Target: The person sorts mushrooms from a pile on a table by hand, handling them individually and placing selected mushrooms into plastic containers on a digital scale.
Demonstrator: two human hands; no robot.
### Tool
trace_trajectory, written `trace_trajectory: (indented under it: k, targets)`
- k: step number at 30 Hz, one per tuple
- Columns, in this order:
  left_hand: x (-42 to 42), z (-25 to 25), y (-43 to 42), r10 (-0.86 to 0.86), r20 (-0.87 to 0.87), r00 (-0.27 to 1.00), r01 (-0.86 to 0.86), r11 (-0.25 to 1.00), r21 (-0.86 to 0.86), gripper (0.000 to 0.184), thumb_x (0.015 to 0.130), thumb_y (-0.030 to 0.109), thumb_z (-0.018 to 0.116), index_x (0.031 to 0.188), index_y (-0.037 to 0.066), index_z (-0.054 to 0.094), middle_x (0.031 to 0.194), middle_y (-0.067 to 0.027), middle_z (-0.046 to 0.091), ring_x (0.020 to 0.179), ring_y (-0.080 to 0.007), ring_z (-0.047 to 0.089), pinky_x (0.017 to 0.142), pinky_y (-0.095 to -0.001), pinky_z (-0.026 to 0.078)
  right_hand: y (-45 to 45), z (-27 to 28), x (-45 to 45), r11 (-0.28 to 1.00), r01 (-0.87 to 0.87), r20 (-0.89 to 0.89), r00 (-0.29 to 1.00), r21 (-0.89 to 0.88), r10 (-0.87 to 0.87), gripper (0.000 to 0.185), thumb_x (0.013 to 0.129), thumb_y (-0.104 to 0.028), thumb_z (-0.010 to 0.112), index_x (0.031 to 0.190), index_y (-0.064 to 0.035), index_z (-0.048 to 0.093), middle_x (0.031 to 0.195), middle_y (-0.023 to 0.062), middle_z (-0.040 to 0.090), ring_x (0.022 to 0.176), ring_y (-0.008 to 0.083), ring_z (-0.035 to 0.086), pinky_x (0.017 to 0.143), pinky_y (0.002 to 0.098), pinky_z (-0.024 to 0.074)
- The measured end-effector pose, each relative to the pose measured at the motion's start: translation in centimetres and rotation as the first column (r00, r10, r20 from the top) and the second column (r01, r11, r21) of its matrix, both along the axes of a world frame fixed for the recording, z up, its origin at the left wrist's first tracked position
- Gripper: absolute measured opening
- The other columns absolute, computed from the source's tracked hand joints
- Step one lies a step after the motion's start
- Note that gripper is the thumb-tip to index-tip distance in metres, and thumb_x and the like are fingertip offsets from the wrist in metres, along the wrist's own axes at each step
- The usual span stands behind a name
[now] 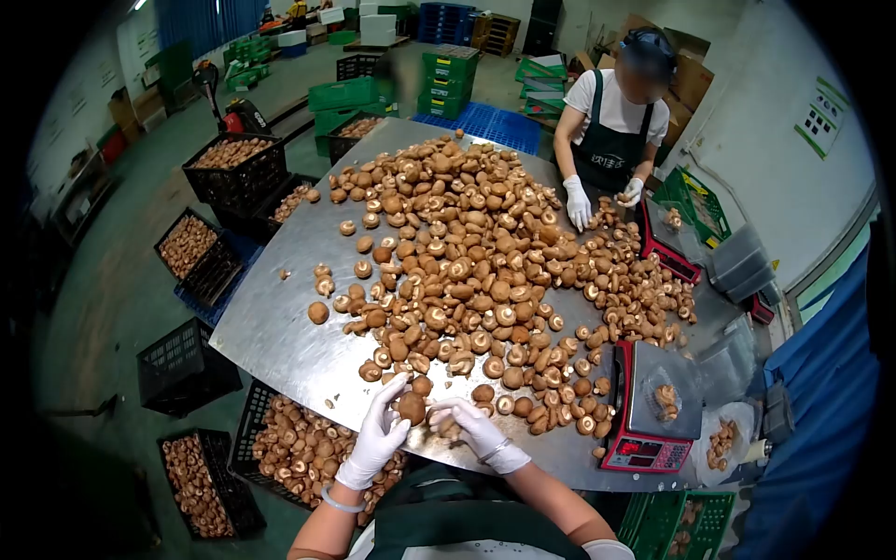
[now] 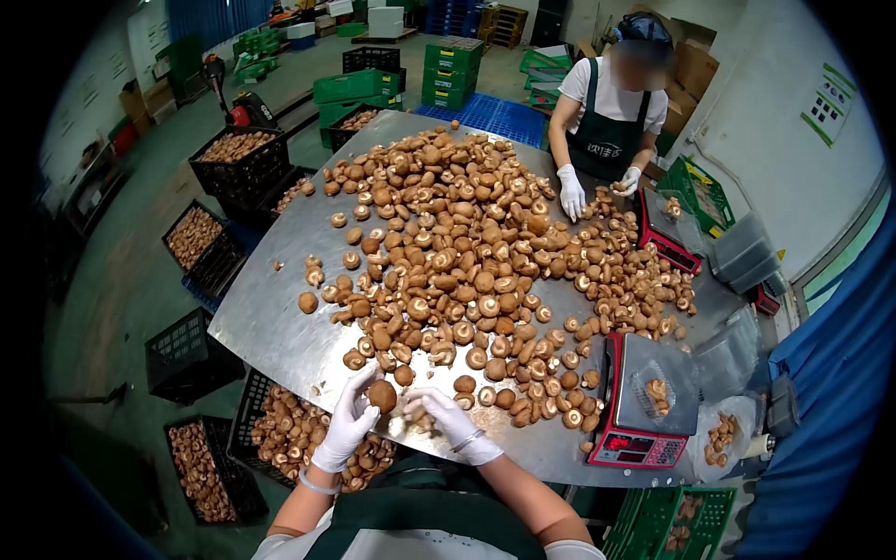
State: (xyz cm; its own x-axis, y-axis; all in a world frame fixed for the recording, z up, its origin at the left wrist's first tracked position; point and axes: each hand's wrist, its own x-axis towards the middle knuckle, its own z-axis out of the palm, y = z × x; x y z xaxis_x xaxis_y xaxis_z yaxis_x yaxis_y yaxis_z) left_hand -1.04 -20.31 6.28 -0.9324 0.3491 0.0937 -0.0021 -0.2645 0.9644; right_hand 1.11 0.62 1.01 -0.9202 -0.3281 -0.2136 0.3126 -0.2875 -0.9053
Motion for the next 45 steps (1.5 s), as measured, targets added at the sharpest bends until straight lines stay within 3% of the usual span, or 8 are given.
trace_trajectory:
  k: [5,13,16,21,30,37,41,45]
  targets:
    - [0.4,0.8,1.3,-0.166,-0.502,0.849,-0.120,0.865,-0.488,0.070,0.076,-0.005,0.053,0.142,0.004,0.032,0.147,-0.0218,0.029,0.138,-0.0375,0.027,0.114,-0.0410,0.023,-3.3,2.0,-0.2,0.985,0.114,-0.057,0.993,0.130,-0.108,0.053,0.092,-0.018,0.061,0.138,-0.0020,0.040,0.112,0.0052,0.057,0.092,0.0105,0.056,0.082,0.0232,0.0464]
    - [0.2,0.3,-1.1,0.267,-0.127,0.955,-0.295,0.837,-0.460,0.042,0.085,0.004,0.056,0.127,0.003,0.053,0.132,-0.0107,0.053,0.122,-0.0240,0.048,0.099,-0.0343,0.039,4.7,0.5,1.6,0.973,0.157,0.246,0.949,0.172,-0.197,0.049,0.092,-0.025,0.062,0.133,-0.0014,0.048,0.109,0.0030,0.061,0.091,0.0081,0.057,0.076,0.0249,0.0478]
    - [-1.0,-6.5,-4.0,0.338,-0.177,0.924,-0.381,0.802,-0.460,0.036,0.085,0.002,0.050,0.121,-0.005,0.054,0.120,-0.0167,0.057,0.112,-0.0266,0.053,0.098,-0.0361,0.041,12.9,3.9,3.1,0.508,0.622,-0.354,0.771,0.596,-0.529,0.060,0.083,-0.029,0.072,0.131,-0.0004,0.050,0.126,0.0144,0.059,0.117,0.0183,0.053,0.097,0.0306,0.0429]
    - [0.8,-4.0,-2.5,0.288,-0.235,0.928,-0.369,0.793,-0.485,0.031,0.090,0.006,0.050,0.119,-0.004,0.055,0.117,-0.0149,0.058,0.110,-0.0245,0.055,0.096,-0.0341,0.042,25.9,10.6,7.7,-0.370,0.721,-0.801,0.447,0.586,-0.397,0.053,0.072,-0.029,0.077,0.120,-0.0117,0.061,0.104,0.0123,0.068,0.083,0.0232,0.067,0.076,0.0332,0.0531]
    - [-1.1,-8.7,0.5,-0.100,-0.373,0.922,-0.163,0.775,-0.611,0.031,0.078,0.008,0.065,0.108,0.003,0.063,0.106,-0.0164,0.062,0.096,-0.0323,0.059,0.087,-0.0381,0.047,33.1,9.9,10.3,-0.771,0.290,-0.676,0.699,0.567,-0.234,0.063,0.074,-0.045,0.072,0.123,-0.0090,0.055,0.100,0.0141,0.062,0.096,0.0344,0.057,0.081,0.0447,0.0463]
    - [-1.4,-10.2,4.7,-0.373,-0.528,0.763,-0.210,0.630,-0.748,0.037,0.077,0.017,0.068,0.111,0.006,0.061,0.112,-0.0128,0.059,0.104,-0.0325,0.055,0.088,-0.0402,0.047,19.3,8.0,3.4,-0.169,0.682,-0.665,0.731,0.711,0.151,0.039,0.070,-0.026,0.072,0.103,-0.0061,0.062,0.101,0.0137,0.061,0.098,0.0325,0.056,0.084,0.0436,0.0459]
    - [-0.3,-6.7,1.1,-0.156,-0.569,0.807,-0.317,0.699,-0.642,0.035,0.076,0.010,0.068,0.109,0.003,0.061,0.107,-0.0142,0.061,0.098,-0.0343,0.057,0.085,-0.0398,0.048,16.2,2.1,2.2,-0.133,0.614,-0.549,0.768,0.778,0.329,0.044,0.078,-0.038,0.067,0.112,-0.0105,0.061,0.116,0.0106,0.058,0.111,0.0322,0.052,0.090,0.0437,0.0441]
    - [2.0,-7.6,-9.2,0.079,-0.287,0.955,-0.294,0.403,-0.866,0.035,0.075,0.019,0.070,0.106,0.006,0.064,0.101,-0.0152,0.065,0.096,-0.0327,0.061,0.084,-0.0389,0.049,17.0,1.6,1.5,-0.111,0.563,-0.524,0.812,0.819,0.256,0.041,0.077,-0.036,0.068,0.110,-0.0104,0.063,0.113,0.0095,0.060,0.111,0.0305,0.053,0.090,0.0433,0.0442]
